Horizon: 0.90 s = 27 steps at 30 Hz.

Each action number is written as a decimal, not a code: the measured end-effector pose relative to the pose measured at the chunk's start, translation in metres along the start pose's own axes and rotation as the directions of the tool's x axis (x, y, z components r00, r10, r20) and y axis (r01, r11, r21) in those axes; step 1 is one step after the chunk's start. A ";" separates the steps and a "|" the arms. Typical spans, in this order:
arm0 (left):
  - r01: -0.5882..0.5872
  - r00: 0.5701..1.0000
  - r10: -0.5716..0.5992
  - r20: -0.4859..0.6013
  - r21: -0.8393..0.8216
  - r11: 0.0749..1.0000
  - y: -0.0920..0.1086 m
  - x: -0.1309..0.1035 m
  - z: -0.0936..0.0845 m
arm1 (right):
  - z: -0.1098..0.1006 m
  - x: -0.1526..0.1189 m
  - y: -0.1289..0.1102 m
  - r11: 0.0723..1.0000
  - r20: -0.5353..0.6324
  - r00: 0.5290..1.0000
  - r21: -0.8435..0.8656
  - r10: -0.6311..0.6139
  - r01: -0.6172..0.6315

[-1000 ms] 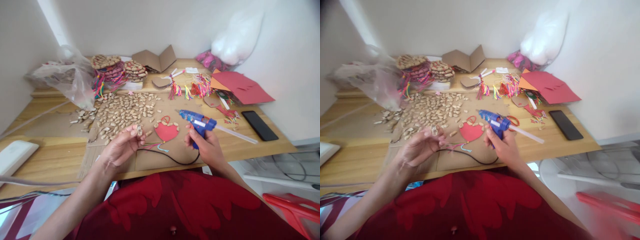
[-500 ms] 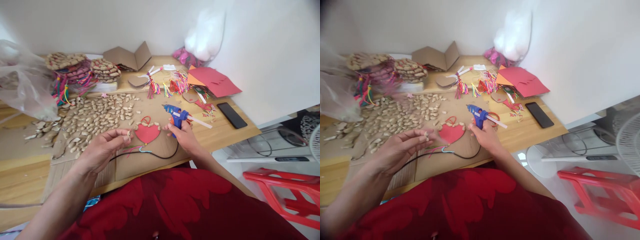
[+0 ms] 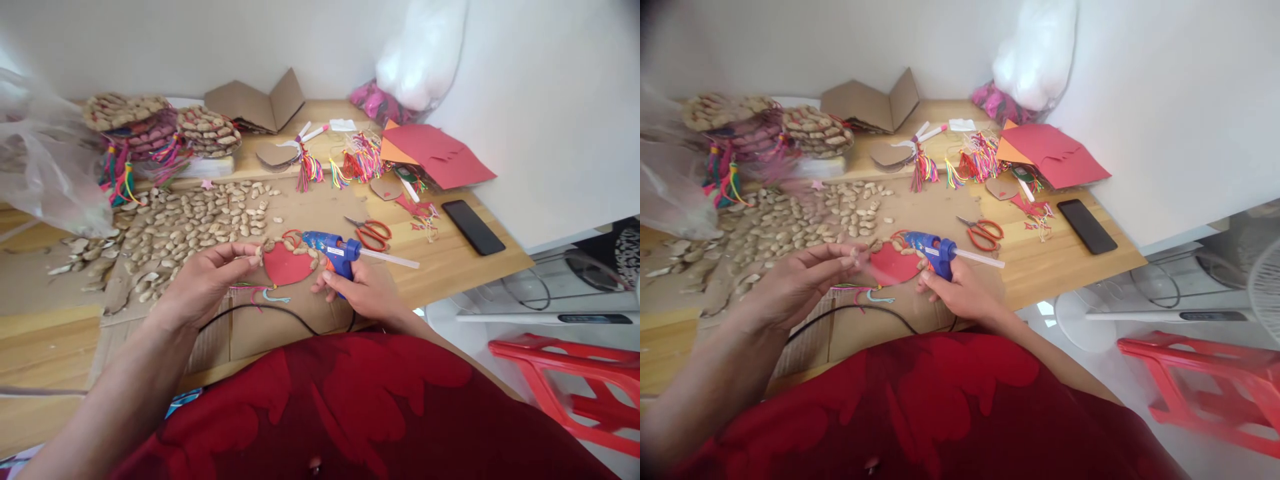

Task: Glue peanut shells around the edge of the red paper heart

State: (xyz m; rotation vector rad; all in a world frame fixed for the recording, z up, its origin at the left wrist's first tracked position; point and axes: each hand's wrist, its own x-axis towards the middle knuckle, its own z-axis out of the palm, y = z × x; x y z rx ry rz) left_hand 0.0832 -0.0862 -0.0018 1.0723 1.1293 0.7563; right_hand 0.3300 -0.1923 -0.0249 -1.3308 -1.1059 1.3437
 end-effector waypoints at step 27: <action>-0.398 0.917 0.338 0.211 0.522 0.755 0.008 0.001 0.033 | -0.007 0.018 0.005 0.971 -0.172 0.971 -0.199 -0.168 0.133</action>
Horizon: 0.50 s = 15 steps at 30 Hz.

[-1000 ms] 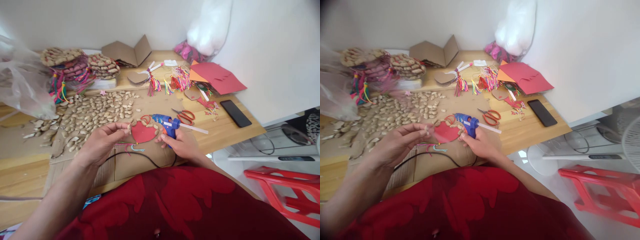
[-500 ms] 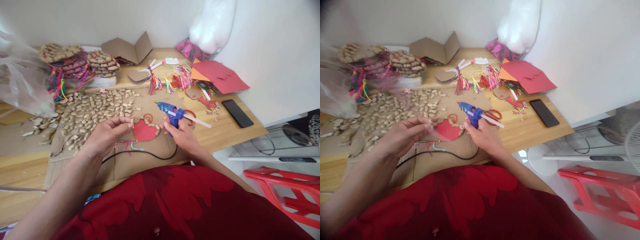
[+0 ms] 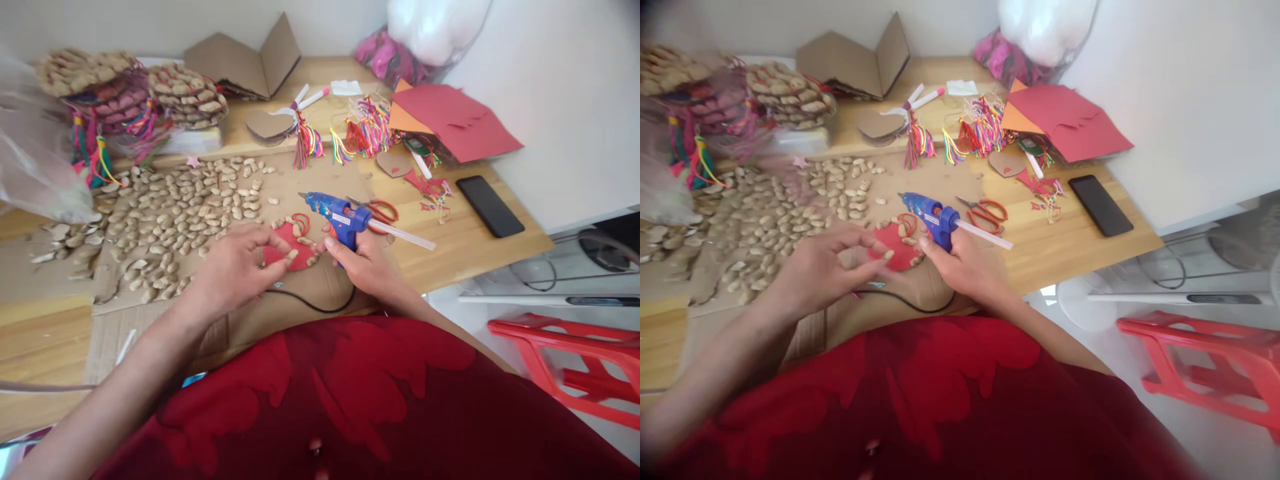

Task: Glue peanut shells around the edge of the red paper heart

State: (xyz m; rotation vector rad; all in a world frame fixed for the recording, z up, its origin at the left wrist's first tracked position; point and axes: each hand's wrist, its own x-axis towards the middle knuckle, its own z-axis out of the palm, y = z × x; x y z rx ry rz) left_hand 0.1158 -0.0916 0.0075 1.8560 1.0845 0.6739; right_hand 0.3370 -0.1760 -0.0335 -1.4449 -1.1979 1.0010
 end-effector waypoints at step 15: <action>-0.231 0.972 0.174 0.158 0.498 0.836 0.005 -0.005 0.033 | 0.000 0.002 0.004 0.999 0.022 0.999 -0.010 -0.046 0.046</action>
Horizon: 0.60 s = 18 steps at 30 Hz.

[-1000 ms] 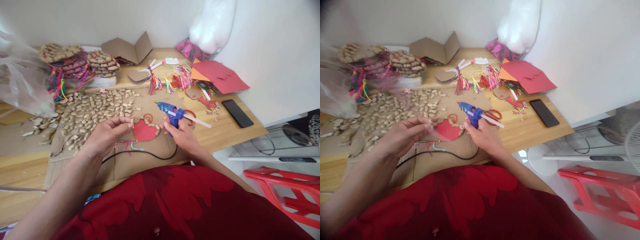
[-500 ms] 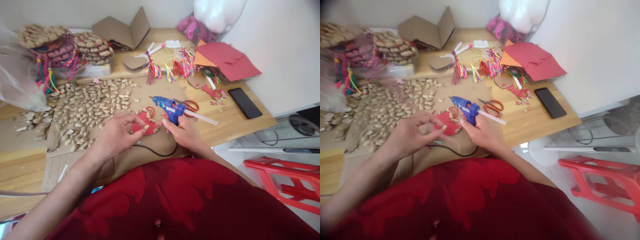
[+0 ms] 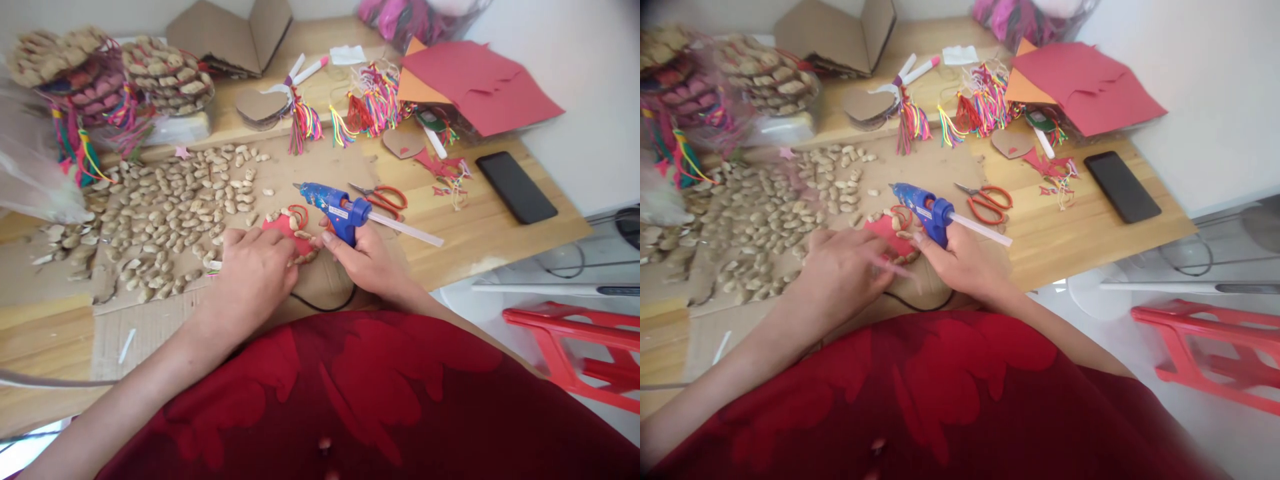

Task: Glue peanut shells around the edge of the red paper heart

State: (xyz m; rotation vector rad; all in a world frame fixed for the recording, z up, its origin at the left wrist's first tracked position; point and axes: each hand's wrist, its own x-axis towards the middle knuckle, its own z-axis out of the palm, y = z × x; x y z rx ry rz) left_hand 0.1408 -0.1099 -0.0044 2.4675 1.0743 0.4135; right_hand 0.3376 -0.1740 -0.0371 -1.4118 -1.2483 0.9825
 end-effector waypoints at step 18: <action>-0.098 0.973 -0.007 0.229 0.442 0.892 0.012 0.002 -0.008 | 0.001 0.003 0.007 0.998 -0.023 0.998 -0.010 -0.066 0.066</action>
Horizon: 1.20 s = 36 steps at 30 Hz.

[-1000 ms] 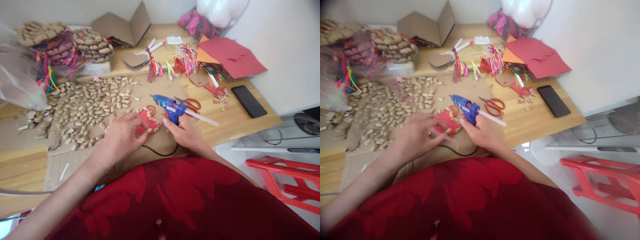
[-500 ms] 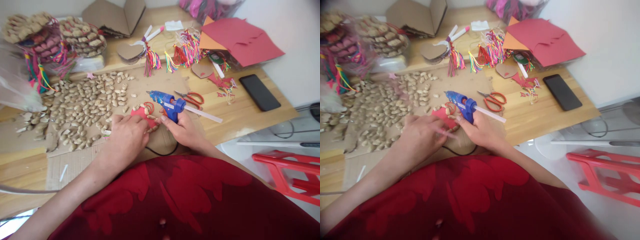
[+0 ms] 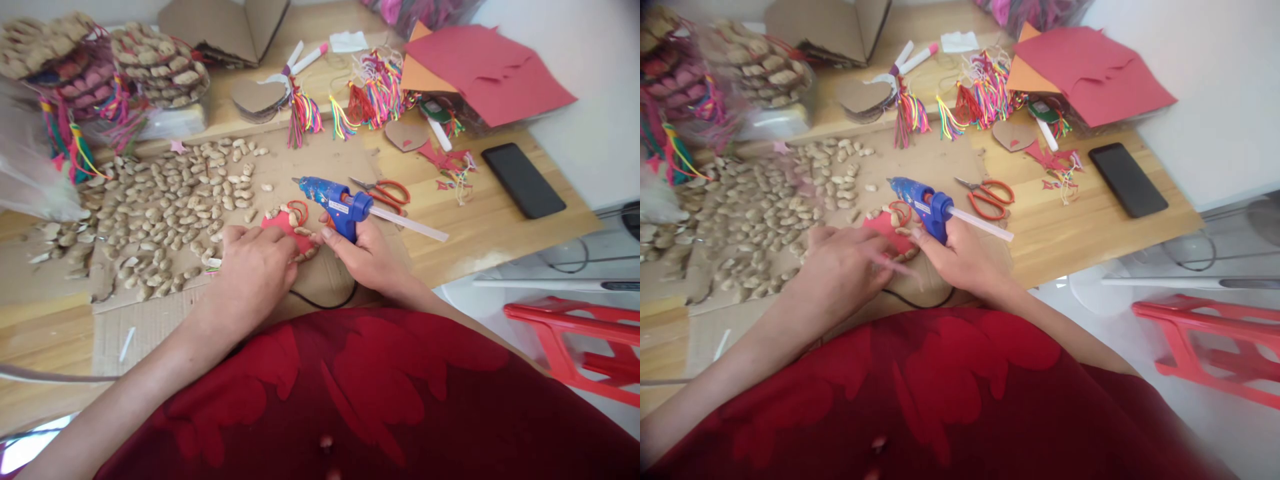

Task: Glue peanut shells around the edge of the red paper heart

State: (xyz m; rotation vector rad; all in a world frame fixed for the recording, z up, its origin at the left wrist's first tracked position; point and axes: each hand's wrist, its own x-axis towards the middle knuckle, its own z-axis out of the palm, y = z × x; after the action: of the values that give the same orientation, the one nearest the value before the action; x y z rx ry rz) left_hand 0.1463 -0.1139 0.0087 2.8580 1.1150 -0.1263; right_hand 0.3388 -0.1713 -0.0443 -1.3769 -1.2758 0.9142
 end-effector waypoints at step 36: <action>-0.024 0.994 -0.010 -0.109 -0.312 0.950 -0.033 -0.003 0.003 | 0.002 0.001 0.005 1.000 -0.003 1.000 0.000 0.019 -0.019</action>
State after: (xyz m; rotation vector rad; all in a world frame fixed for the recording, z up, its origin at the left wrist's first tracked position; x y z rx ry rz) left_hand 0.1215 -0.0925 0.0053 2.6101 1.0352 0.1939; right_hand 0.3385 -0.1697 -0.0496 -1.3922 -1.2630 0.9248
